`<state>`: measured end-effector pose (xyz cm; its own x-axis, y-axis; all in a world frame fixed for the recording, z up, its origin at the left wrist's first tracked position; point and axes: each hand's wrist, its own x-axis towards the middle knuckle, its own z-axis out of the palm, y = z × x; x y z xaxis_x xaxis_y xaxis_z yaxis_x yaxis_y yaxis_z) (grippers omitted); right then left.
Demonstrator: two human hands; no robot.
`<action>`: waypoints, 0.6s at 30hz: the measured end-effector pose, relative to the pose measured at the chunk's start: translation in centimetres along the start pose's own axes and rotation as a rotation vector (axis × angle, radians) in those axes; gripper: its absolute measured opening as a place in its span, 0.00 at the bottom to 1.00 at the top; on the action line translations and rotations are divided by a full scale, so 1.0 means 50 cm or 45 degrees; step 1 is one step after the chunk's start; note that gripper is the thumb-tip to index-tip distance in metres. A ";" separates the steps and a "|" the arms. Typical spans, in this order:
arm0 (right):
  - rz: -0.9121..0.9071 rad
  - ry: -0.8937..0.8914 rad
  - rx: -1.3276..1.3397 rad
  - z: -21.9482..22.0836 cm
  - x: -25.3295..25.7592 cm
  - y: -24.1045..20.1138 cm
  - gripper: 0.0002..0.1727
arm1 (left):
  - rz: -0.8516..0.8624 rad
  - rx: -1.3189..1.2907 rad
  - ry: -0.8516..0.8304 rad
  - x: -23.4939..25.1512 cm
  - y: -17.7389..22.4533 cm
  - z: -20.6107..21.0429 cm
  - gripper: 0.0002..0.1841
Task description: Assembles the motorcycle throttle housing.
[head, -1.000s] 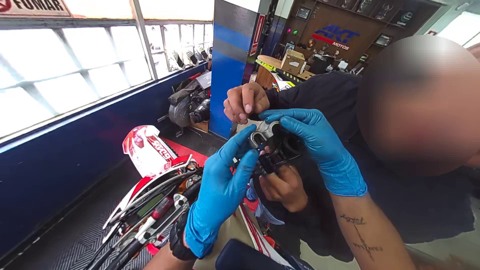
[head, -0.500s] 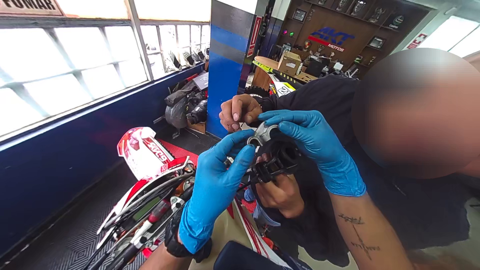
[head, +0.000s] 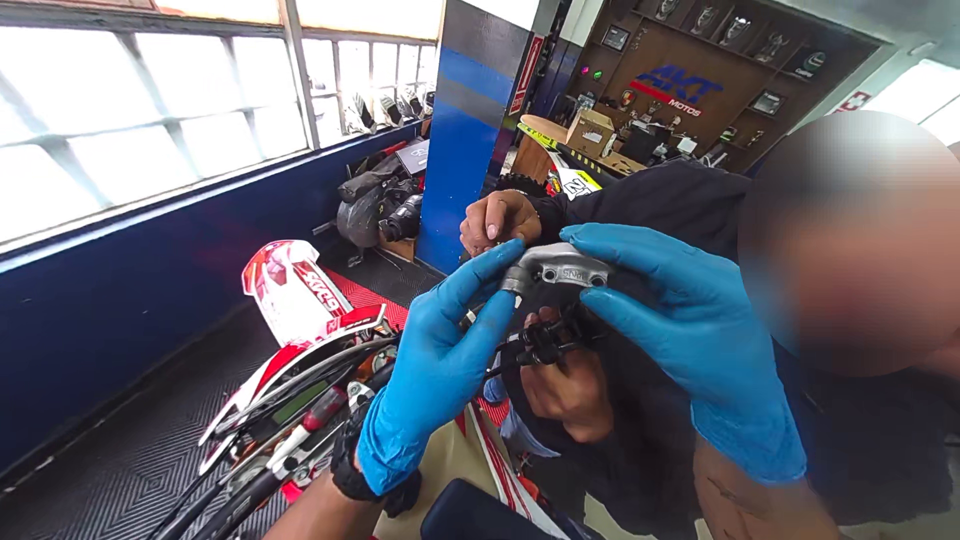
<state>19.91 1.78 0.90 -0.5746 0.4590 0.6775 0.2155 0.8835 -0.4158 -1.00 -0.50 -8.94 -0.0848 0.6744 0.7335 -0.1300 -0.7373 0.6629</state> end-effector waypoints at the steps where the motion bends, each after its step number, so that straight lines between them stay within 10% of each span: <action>1: -0.037 0.019 -0.095 0.004 -0.007 -0.016 0.17 | 0.074 0.040 0.017 -0.003 0.005 0.001 0.20; 9: 0.131 0.294 -0.512 0.094 -0.176 -0.131 0.18 | 0.470 0.276 -0.191 -0.088 0.043 0.010 0.15; 18: 0.163 0.651 -0.475 0.140 -0.251 -0.058 0.13 | 0.566 0.334 -0.292 -0.127 0.035 0.034 0.14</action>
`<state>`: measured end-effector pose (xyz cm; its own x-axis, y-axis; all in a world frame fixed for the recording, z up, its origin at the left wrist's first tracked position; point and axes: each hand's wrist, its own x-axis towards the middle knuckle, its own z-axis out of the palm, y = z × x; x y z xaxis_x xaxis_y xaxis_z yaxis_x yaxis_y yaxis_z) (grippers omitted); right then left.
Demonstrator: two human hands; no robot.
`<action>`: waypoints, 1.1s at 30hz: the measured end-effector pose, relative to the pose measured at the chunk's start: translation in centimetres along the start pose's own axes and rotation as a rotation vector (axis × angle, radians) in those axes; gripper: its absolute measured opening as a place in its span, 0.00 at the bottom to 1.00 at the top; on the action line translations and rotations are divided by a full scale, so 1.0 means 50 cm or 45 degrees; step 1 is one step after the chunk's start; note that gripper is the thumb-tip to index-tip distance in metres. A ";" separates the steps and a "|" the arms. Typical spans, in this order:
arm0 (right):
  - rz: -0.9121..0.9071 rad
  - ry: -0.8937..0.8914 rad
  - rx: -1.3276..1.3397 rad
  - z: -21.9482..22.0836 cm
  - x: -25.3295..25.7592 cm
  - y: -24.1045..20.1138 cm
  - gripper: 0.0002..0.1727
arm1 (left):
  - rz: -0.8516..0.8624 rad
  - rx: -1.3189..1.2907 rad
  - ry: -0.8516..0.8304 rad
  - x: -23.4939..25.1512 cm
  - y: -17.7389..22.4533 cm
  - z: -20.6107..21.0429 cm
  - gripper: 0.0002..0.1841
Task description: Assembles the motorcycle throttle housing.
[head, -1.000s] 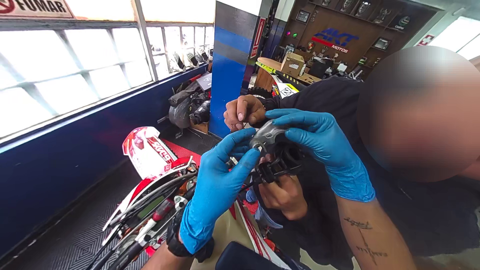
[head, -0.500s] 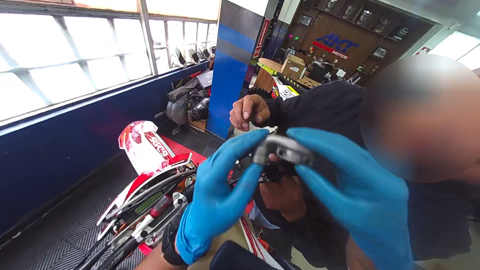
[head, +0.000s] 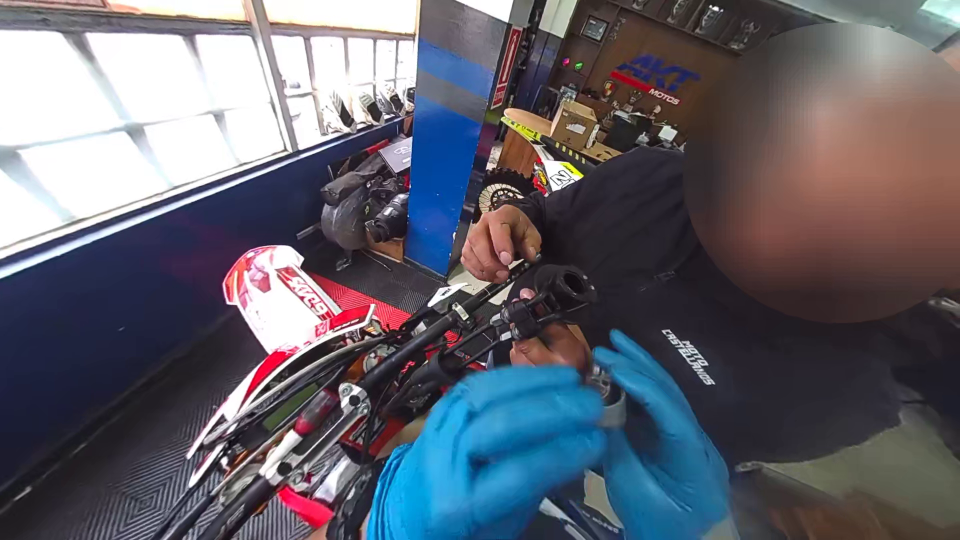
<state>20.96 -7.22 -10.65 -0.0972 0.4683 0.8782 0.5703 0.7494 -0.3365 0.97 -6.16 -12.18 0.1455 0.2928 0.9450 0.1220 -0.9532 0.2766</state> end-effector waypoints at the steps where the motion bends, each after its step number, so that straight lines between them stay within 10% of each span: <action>1: -0.061 0.037 -0.022 0.005 0.004 0.017 0.13 | -0.099 0.075 0.033 0.001 -0.009 -0.008 0.20; 8: -0.228 0.096 -0.324 0.027 0.032 0.052 0.11 | -0.444 0.247 -0.007 0.012 -0.071 -0.010 0.45; 33: -0.016 0.175 -0.090 0.044 0.035 0.048 0.16 | -0.284 0.351 0.219 0.003 -0.099 0.049 0.28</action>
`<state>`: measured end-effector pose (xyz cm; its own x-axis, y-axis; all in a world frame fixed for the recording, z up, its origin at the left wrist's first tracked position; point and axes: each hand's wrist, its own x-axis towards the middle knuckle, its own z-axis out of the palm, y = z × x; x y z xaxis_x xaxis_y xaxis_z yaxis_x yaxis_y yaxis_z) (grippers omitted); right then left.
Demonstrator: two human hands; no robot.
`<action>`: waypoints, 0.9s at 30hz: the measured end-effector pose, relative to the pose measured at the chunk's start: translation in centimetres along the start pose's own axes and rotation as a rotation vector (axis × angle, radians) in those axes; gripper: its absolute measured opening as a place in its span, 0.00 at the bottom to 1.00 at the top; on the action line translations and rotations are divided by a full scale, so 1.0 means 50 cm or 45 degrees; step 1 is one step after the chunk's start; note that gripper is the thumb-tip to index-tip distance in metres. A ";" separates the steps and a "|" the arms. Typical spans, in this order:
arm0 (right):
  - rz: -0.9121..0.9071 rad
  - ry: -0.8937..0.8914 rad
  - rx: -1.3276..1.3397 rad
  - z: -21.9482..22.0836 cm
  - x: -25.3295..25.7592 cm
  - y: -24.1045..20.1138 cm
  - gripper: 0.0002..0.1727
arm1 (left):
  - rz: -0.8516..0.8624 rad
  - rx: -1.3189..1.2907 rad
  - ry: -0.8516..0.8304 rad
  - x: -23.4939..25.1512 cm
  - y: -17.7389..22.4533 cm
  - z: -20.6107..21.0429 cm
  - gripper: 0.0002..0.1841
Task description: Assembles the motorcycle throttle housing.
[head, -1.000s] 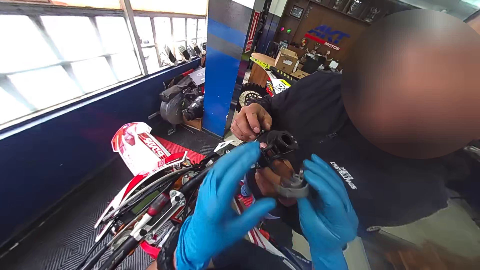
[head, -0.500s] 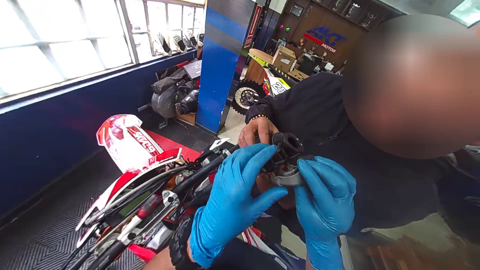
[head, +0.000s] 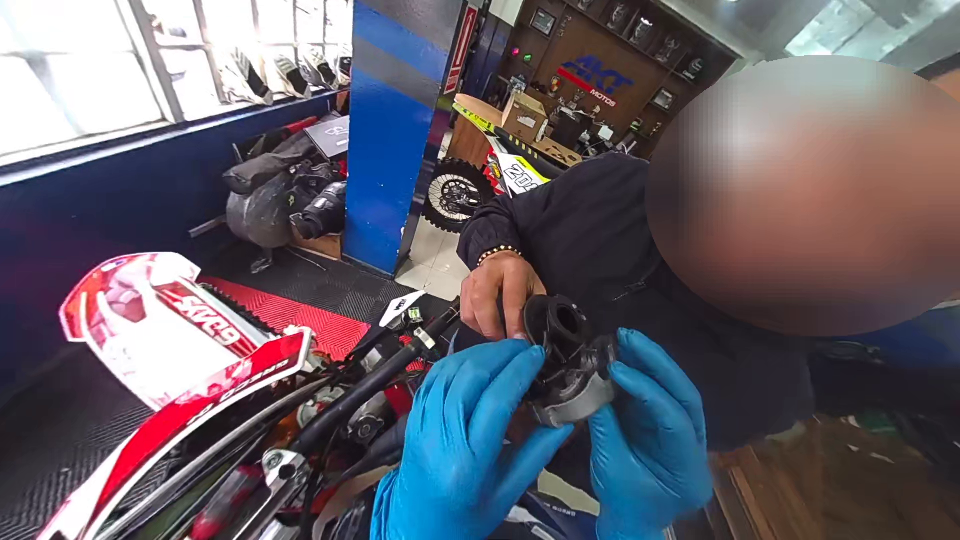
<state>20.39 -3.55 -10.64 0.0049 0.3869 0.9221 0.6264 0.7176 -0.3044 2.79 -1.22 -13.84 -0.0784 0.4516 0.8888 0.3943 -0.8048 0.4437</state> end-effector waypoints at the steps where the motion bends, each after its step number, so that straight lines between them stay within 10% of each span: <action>1: 0.016 -0.002 0.020 0.000 0.004 -0.003 0.16 | -0.006 -0.001 0.008 0.000 0.003 0.001 0.28; 27: 0.167 -0.002 0.000 0.001 0.012 -0.019 0.13 | -0.140 -0.114 -0.057 0.007 0.035 -0.004 0.29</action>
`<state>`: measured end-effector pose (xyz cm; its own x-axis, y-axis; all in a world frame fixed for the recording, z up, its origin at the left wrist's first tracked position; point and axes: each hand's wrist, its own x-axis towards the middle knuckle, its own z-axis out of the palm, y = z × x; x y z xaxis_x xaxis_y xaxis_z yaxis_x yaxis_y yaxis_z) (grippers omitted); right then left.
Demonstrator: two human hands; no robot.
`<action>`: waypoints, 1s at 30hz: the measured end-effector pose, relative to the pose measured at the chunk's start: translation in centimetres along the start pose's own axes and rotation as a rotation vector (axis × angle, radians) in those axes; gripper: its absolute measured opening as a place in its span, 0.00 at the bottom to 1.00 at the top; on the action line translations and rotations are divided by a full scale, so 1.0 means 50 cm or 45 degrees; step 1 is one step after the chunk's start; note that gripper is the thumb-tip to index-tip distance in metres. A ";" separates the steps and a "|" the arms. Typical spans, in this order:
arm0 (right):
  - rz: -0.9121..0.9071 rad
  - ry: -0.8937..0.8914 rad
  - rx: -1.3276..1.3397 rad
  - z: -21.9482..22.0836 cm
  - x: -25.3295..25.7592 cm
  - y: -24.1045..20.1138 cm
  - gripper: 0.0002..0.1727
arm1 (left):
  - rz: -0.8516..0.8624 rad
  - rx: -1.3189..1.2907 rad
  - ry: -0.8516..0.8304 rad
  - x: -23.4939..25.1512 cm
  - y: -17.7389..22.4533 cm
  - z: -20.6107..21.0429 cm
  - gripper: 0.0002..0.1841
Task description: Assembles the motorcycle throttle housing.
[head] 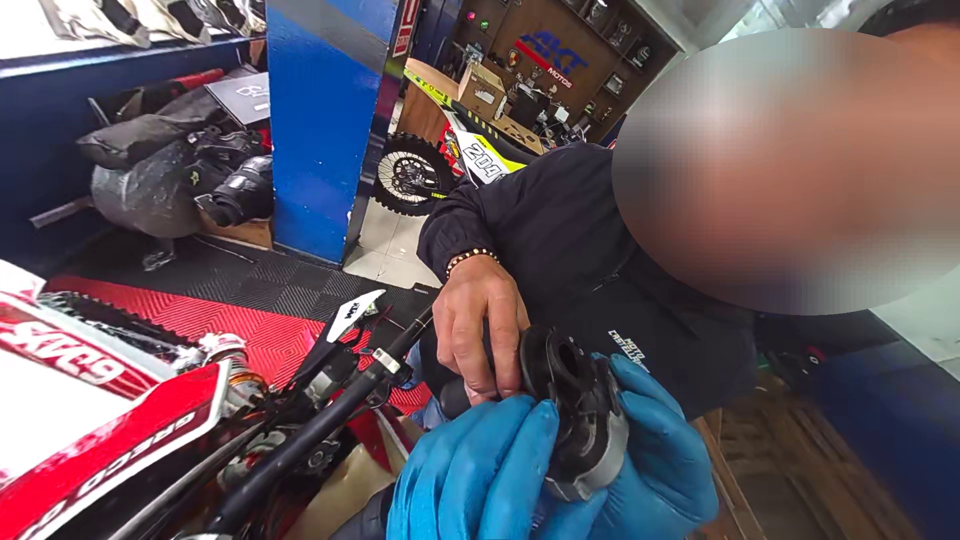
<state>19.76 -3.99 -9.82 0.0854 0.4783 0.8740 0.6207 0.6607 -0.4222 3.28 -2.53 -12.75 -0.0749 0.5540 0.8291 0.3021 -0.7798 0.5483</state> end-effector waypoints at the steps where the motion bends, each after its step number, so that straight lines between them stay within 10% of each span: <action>1: -0.013 -0.007 -0.013 0.001 -0.002 0.000 0.13 | -0.006 0.006 0.000 -0.001 0.000 0.000 0.29; 30: 0.018 -0.017 -0.172 0.016 -0.032 -0.027 0.14 | -0.020 -0.136 -0.125 -0.013 -0.009 -0.031 0.31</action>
<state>18.15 -5.17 -10.86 0.0849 0.4952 0.8646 0.7188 0.5705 -0.3974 1.73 -2.96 -13.37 0.0158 0.5879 0.8088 0.1987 -0.7946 0.5737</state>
